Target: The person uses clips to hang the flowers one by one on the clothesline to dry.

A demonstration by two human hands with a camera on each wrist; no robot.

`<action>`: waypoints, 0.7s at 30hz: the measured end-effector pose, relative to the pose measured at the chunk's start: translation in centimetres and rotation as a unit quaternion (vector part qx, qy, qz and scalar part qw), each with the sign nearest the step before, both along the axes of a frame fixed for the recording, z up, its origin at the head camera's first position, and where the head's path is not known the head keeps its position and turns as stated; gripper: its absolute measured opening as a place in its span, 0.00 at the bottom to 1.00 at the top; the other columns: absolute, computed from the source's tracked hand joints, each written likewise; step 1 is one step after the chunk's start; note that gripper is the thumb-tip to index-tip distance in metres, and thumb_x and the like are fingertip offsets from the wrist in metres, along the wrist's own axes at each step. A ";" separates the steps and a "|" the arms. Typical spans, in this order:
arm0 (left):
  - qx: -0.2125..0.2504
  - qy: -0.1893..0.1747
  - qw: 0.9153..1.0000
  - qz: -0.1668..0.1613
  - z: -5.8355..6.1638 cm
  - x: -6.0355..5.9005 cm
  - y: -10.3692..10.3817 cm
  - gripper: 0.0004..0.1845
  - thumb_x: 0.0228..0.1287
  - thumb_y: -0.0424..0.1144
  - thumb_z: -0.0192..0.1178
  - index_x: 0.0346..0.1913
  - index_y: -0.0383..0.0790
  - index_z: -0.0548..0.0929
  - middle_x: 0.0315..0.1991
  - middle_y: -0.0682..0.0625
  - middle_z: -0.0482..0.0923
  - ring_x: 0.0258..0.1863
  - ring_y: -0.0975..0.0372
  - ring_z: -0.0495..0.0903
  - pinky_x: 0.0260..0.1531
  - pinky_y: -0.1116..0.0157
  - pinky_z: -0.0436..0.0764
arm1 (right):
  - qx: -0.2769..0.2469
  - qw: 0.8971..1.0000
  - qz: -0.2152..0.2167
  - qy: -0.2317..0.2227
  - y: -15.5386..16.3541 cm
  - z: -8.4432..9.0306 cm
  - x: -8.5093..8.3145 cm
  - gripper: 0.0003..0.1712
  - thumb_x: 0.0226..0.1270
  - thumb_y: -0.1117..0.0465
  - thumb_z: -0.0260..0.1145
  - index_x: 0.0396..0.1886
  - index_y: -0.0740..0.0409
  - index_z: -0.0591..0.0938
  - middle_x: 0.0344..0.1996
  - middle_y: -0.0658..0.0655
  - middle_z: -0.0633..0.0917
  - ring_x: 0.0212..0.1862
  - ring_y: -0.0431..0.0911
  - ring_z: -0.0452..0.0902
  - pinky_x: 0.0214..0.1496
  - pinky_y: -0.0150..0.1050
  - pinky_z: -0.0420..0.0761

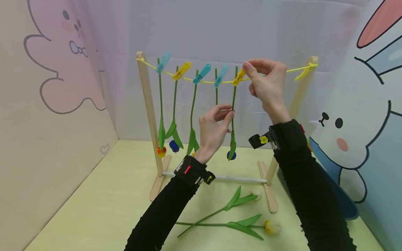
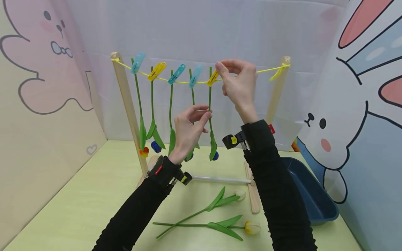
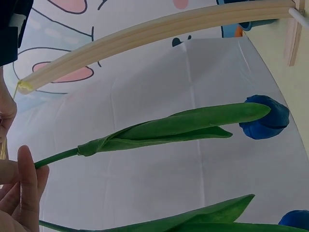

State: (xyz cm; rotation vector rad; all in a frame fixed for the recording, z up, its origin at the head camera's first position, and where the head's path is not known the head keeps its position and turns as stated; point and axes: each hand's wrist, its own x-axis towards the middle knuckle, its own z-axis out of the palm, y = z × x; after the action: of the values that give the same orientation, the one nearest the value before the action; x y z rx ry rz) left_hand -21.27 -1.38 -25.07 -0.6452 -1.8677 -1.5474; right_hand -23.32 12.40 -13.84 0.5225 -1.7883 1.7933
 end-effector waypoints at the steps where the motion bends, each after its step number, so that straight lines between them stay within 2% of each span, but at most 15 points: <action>1: -0.005 0.003 1.000 0.003 -0.1 0.1 0.0 0.11 0.68 0.30 0.63 0.51 0.29 0.83 0.45 0.35 0.88 0.41 0.50 0.90 0.24 0.71 0.84 | 0.001 1.000 -0.002 0.000 0.1 0.0 0.1 0.11 0.65 0.62 0.72 0.42 0.66 0.87 0.28 0.47 0.87 0.09 0.40 0.64 0.14 0.27 0.66; 3: -0.021 0.015 1.000 0.015 -0.2 0.3 -0.1 0.12 0.68 0.30 0.63 0.52 0.30 0.83 0.46 0.36 0.88 0.42 0.50 0.90 0.25 0.72 0.84 | 0.007 1.000 -0.007 0.000 0.2 -0.1 0.2 0.13 0.66 0.62 0.71 0.44 0.67 0.87 0.30 0.49 0.88 0.08 0.39 0.65 0.14 0.27 0.66; 6: -0.048 0.041 0.997 0.039 -0.5 0.7 -0.4 0.13 0.69 0.31 0.64 0.53 0.29 0.83 0.48 0.36 0.88 0.43 0.52 0.90 0.27 0.74 0.84 | 0.022 1.000 -0.022 -0.001 0.4 -0.3 0.6 0.17 0.67 0.62 0.71 0.51 0.68 0.85 0.39 0.56 0.90 0.09 0.39 0.69 0.14 0.27 0.66; 9: -0.071 0.076 0.993 0.062 -0.9 1.1 -0.7 0.14 0.69 0.33 0.64 0.54 0.30 0.83 0.50 0.36 0.87 0.43 0.53 0.90 0.29 0.75 0.84 | 0.039 0.998 -0.045 0.003 0.8 -0.6 1.1 0.20 0.67 0.62 0.70 0.57 0.65 0.83 0.49 0.64 0.88 0.10 0.38 0.72 0.14 0.27 0.67; 11: -0.080 0.094 0.990 0.069 -1.3 1.5 -0.9 0.14 0.69 0.33 0.64 0.54 0.30 0.83 0.50 0.37 0.87 0.44 0.53 0.89 0.31 0.75 0.85 | 0.051 0.996 -0.065 0.016 1.2 -1.0 1.6 0.20 0.68 0.62 0.70 0.57 0.63 0.83 0.52 0.65 0.87 0.11 0.38 0.74 0.14 0.27 0.68; 15: -0.103 0.113 0.987 0.059 -2.5 2.5 -1.4 0.13 0.69 0.33 0.64 0.53 0.31 0.84 0.48 0.38 0.88 0.47 0.53 0.88 0.36 0.75 0.84 | 0.076 0.990 -0.096 0.070 2.4 -2.2 2.9 0.14 0.69 0.63 0.69 0.52 0.61 0.85 0.46 0.53 0.90 0.13 0.36 0.75 0.15 0.26 0.69; 18: -0.122 0.102 0.987 0.036 -3.6 3.5 -2.1 0.11 0.69 0.32 0.64 0.51 0.32 0.84 0.45 0.40 0.89 0.43 0.55 0.88 0.38 0.76 0.84 | 0.086 0.986 -0.103 0.102 3.8 -3.6 3.9 0.09 0.69 0.66 0.68 0.47 0.62 0.86 0.38 0.40 0.89 0.13 0.35 0.74 0.15 0.26 0.69; 21: -0.146 0.077 0.986 0.013 -4.9 4.3 -2.9 0.09 0.68 0.32 0.64 0.49 0.33 0.85 0.41 0.42 0.89 0.40 0.58 0.88 0.39 0.76 0.84 | 0.105 0.982 -0.111 0.114 5.6 -5.4 4.7 0.08 0.70 0.67 0.66 0.46 0.63 0.86 0.35 0.35 0.87 0.14 0.34 0.75 0.18 0.25 0.71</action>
State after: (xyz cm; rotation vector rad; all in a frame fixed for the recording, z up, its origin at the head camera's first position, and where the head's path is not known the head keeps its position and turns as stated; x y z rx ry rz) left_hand -16.99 -4.31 -29.92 -0.8410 -1.9914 -1.1801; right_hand -18.59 17.99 -19.21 0.5616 -1.8051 1.3479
